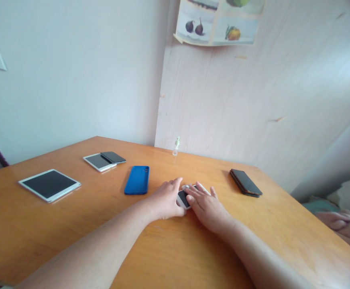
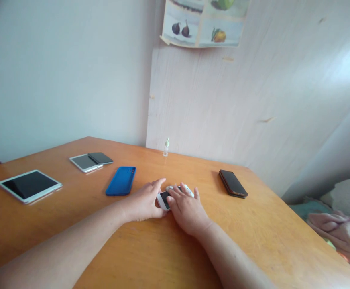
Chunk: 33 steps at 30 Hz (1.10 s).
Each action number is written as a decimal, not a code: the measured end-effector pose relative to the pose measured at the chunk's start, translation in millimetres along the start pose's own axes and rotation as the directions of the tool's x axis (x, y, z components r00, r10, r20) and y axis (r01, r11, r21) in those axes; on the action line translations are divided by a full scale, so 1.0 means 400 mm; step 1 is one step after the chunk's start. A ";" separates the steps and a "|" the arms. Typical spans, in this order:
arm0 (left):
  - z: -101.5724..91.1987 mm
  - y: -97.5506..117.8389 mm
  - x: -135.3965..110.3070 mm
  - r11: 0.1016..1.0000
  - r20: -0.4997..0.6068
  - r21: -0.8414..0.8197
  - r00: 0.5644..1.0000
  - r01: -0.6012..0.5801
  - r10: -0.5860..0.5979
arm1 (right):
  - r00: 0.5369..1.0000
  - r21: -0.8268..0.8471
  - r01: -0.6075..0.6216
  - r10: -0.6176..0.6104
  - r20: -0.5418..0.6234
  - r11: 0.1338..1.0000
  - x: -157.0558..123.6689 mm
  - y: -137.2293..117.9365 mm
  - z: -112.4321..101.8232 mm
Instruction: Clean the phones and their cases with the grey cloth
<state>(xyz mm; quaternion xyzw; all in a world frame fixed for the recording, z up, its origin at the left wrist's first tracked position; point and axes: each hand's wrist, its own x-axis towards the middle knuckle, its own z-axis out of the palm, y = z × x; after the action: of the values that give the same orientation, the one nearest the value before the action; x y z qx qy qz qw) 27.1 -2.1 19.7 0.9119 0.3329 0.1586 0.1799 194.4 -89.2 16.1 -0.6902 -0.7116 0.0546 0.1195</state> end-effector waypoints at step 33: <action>-0.039 0.007 -0.006 0.978 0.013 0.191 0.997 -0.082 0.081 | 0.727 0.625 -0.121 0.497 -0.473 0.771 0.007 0.175 -0.038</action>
<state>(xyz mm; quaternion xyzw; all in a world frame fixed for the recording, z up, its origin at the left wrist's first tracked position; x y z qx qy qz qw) 20.6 -2.3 34.1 0.9383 0.3086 0.1308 0.0854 265.8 -84.7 13.8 -0.7173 -0.4530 0.0505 0.5270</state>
